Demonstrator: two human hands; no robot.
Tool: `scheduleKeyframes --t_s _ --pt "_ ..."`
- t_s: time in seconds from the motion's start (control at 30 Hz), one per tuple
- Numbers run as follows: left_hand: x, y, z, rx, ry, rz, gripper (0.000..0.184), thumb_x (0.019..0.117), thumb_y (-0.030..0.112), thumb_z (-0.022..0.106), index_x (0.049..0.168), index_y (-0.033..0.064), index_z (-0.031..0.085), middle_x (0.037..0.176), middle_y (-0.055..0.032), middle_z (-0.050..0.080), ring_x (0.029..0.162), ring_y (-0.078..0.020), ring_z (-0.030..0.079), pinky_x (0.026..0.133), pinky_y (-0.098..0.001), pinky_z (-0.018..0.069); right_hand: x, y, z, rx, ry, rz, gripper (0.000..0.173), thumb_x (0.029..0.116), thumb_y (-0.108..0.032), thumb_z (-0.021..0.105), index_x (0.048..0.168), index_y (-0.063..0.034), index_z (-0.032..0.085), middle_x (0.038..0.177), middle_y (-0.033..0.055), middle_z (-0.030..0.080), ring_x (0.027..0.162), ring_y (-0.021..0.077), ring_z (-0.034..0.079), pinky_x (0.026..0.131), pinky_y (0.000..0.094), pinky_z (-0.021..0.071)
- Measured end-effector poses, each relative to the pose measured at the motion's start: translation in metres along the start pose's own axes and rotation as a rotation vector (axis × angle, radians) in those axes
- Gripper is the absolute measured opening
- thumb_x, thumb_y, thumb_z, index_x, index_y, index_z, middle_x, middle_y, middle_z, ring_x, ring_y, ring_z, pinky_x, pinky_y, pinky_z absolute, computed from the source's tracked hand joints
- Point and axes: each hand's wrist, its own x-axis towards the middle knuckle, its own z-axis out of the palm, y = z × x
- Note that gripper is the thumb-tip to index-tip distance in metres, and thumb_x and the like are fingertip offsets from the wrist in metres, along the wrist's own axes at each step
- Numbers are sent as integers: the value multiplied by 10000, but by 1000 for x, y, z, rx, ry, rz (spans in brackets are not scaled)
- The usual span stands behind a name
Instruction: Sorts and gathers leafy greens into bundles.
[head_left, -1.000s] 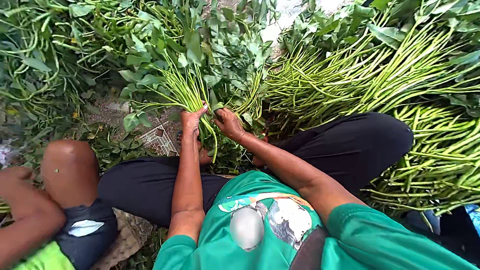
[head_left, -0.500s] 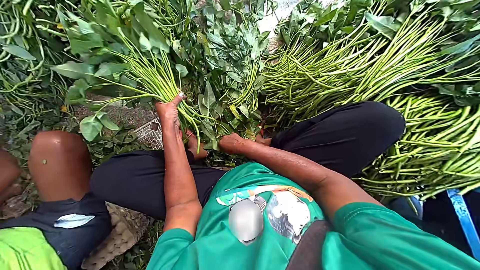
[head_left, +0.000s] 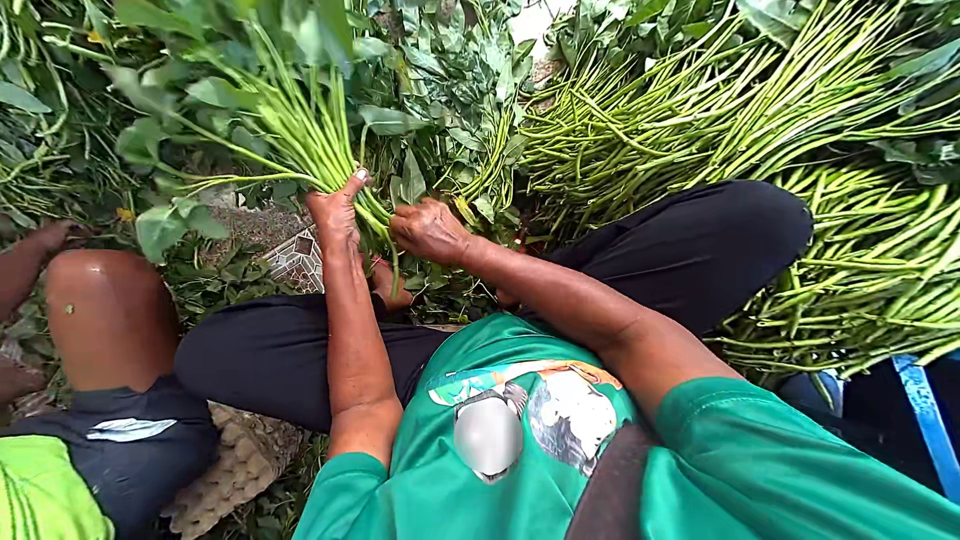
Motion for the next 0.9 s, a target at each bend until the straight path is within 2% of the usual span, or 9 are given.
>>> scheduleKeyframes --t_s 0.07,0.13,0.2,0.27,0.4,0.5,0.63,0.8,0.9 --pt "8 6 -12 -36 38 36 326 861 -57 744 1161 -37 617 957 -104 743 858 -199 734 820 -355 628 -29 1 11 10 -168 52 292 1016 -221 551 904 -3 709 903 188 714 849 386 711 772 593 541" --pt "10 10 -21 -59 83 62 358 852 -60 756 1175 -37 603 968 -105 735 860 -200 732 816 -355 631 -44 12 8 23 -629 321 442 1040 -397 573 968 10 729 1010 242 717 1010 445 687 866 676 496" --pt "9 11 -26 -80 105 89 405 841 -61 768 1200 -35 581 988 -113 732 879 -208 732 823 -366 633 -44 37 3 70 -831 599 531 982 -479 668 1035 46 720 1111 309 686 1105 514 641 899 760 453" --pt "7 13 -24 -96 88 89 416 843 -65 763 1213 -35 575 994 -120 735 892 -220 735 839 -376 632 -46 81 5 106 -592 726 422 979 -395 673 1075 12 733 1115 296 699 1098 512 656 885 770 475" --pt "0 14 -15 -226 -115 -33 406 904 -71 691 1273 -5 534 1020 -147 741 937 -291 748 859 -446 637 -40 145 -13 313 -65 1033 328 1024 -211 599 1259 2 684 1252 273 674 1219 441 627 1043 648 469" --pt "-18 13 -7 -139 -198 -61 500 918 -57 667 1372 81 510 1074 -66 735 958 -237 750 852 -397 647 -42 176 -13 496 143 1263 393 1001 -180 647 1343 12 622 1326 275 632 1240 419 619 1046 591 497" --pt "-20 4 2 -7 -127 85 522 902 -42 719 1371 58 513 1095 -70 737 939 -223 755 853 -369 648 -35 186 -7 496 178 1369 397 980 -261 679 1294 -17 669 1319 244 649 1231 391 628 1029 590 499" --pt "-11 -14 10 -112 -174 -189 587 931 -31 666 1471 133 508 1072 -92 725 847 -212 739 780 -373 639 -21 178 -10 389 112 1447 523 996 -381 655 1317 31 628 1371 266 613 1303 414 583 1065 617 467" --pt "-7 -17 16 -116 -138 -249 498 913 -58 676 1372 91 550 1004 -102 734 790 -224 739 749 -391 642 -18 183 -12 411 129 1443 492 970 -278 688 1339 39 611 1375 280 605 1309 432 571 1066 634 456"
